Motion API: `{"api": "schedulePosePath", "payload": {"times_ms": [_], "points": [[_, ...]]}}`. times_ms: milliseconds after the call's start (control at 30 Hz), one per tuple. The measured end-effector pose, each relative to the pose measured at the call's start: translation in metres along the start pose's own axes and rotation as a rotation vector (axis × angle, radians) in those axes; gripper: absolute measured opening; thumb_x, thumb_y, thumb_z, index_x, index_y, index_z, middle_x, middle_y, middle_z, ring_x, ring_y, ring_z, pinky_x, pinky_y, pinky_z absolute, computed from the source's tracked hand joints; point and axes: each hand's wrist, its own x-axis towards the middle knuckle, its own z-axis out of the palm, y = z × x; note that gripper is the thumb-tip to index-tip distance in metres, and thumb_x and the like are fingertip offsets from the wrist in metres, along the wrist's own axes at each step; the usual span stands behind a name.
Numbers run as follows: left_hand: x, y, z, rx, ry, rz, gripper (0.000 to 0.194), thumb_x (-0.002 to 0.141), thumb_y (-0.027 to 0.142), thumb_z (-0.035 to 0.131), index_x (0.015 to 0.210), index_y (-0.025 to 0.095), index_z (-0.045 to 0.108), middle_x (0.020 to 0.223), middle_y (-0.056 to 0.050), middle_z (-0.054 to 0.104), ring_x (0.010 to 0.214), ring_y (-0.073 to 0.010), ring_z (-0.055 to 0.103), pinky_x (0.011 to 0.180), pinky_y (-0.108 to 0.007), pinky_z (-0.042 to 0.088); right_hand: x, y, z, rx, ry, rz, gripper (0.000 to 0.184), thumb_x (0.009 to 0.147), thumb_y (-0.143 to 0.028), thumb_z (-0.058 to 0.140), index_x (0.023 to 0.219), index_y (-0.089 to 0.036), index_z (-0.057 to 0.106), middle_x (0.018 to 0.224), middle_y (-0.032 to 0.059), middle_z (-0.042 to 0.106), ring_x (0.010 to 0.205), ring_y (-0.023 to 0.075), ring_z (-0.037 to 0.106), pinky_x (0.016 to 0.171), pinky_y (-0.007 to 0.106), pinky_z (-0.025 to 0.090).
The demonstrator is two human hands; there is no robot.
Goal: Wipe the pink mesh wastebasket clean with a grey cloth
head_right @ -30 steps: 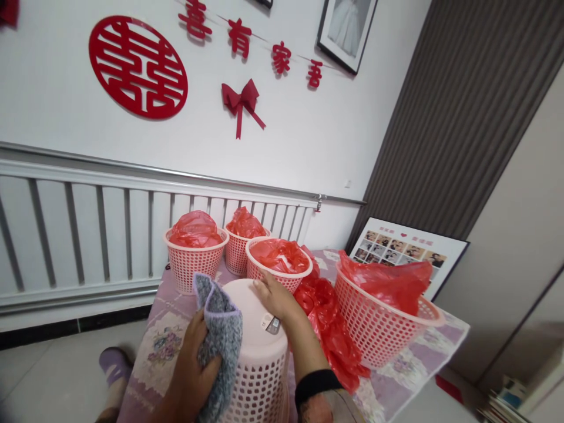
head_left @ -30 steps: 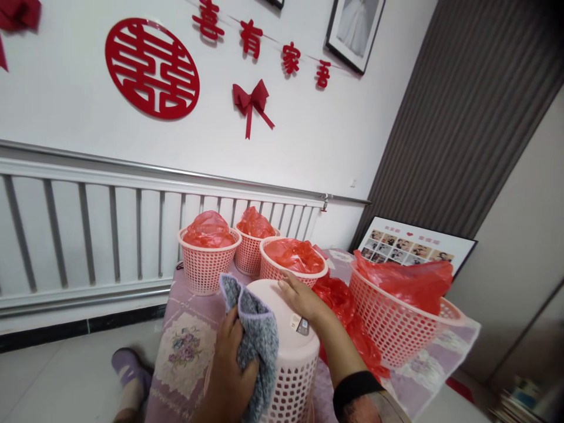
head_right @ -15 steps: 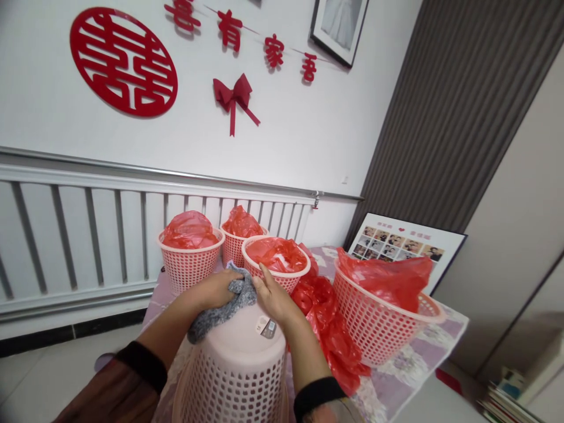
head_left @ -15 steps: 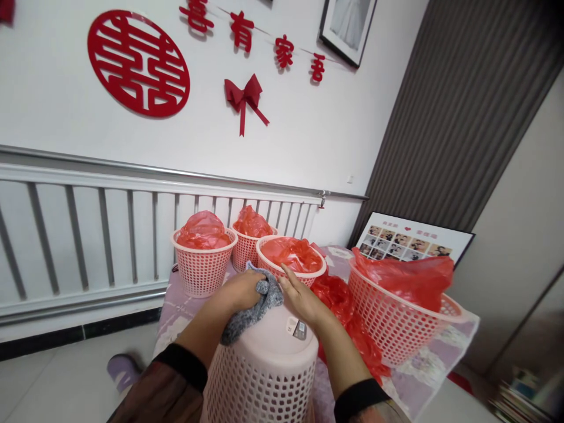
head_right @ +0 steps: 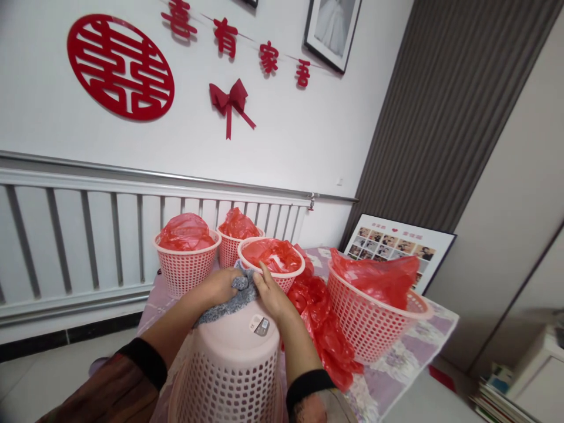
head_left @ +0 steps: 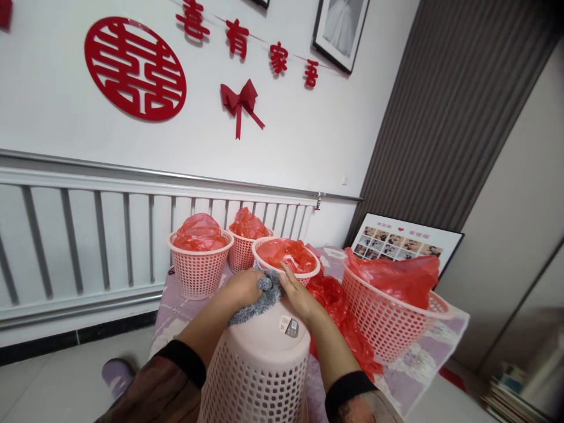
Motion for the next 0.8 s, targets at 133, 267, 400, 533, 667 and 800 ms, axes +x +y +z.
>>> {"api": "schedulePosePath", "payload": {"times_ms": [133, 267, 400, 533, 667, 800], "points": [[-0.026, 0.001, -0.005, 0.038, -0.008, 0.031, 0.035, 0.078, 0.017, 0.060, 0.110, 0.020, 0.073, 0.126, -0.015, 0.076, 0.120, -0.0338, 0.068, 0.106, -0.046, 0.051, -0.001, 0.003, 0.000, 0.022, -0.003, 0.013, 0.112, 0.085, -0.095, 0.034, 0.167, -0.018, 0.029, 0.173, 0.0150, 0.031, 0.163, 0.0289, 0.023, 0.134, 0.047, 0.016], [-0.062, 0.005, -0.015, 0.092, -0.029, 0.041, 0.033, 0.075, 0.016, 0.056, 0.104, 0.016, 0.073, 0.121, -0.021, 0.076, 0.117, -0.0399, 0.068, 0.103, -0.054, 0.052, -0.002, 0.003, 0.000, 0.060, -0.032, 0.045, 0.114, 0.087, -0.093, 0.035, 0.168, -0.013, 0.022, 0.167, 0.0208, 0.042, 0.159, 0.0310, 0.033, 0.132, 0.050, 0.022], [-0.101, 0.013, -0.023, 0.130, -0.061, 0.040, 0.027, 0.071, 0.015, 0.054, 0.092, 0.021, 0.069, 0.111, -0.015, 0.077, 0.108, -0.0364, 0.070, 0.097, -0.050, 0.053, -0.004, 0.001, -0.001, 0.055, -0.037, 0.071, 0.114, 0.088, -0.092, 0.032, 0.169, -0.014, 0.017, 0.163, 0.0217, 0.047, 0.158, 0.0311, 0.037, 0.132, 0.051, 0.023], [-0.117, 0.023, -0.025, 0.053, -0.091, 0.077, 0.027, 0.068, 0.016, 0.053, 0.091, 0.023, 0.067, 0.112, -0.011, 0.077, 0.109, -0.0317, 0.067, 0.099, -0.046, 0.052, -0.005, -0.001, -0.002, 0.065, -0.039, 0.052, 0.118, 0.085, -0.096, 0.030, 0.170, -0.017, 0.012, 0.175, 0.0178, 0.026, 0.161, 0.0316, 0.030, 0.132, 0.051, 0.023], [-0.094, 0.026, -0.020, -0.048, -0.111, 0.178, 0.037, 0.067, 0.013, 0.050, 0.099, 0.022, 0.067, 0.115, -0.009, 0.075, 0.113, -0.0286, 0.066, 0.106, -0.044, 0.050, -0.007, -0.003, -0.002, 0.073, -0.036, 0.045, 0.122, 0.082, -0.099, 0.031, 0.170, -0.016, 0.012, 0.177, 0.0164, 0.019, 0.163, 0.0308, 0.023, 0.134, 0.050, 0.017], [-0.050, 0.022, -0.014, -0.132, -0.170, 0.244, 0.040, 0.069, 0.012, 0.052, 0.104, 0.022, 0.069, 0.120, -0.009, 0.076, 0.117, -0.0268, 0.067, 0.108, -0.040, 0.050, -0.010, -0.006, -0.002, 0.067, -0.031, -0.002, 0.118, 0.082, -0.098, 0.034, 0.169, -0.020, 0.019, 0.176, 0.0143, 0.023, 0.164, 0.0282, 0.021, 0.134, 0.047, 0.014]]}}
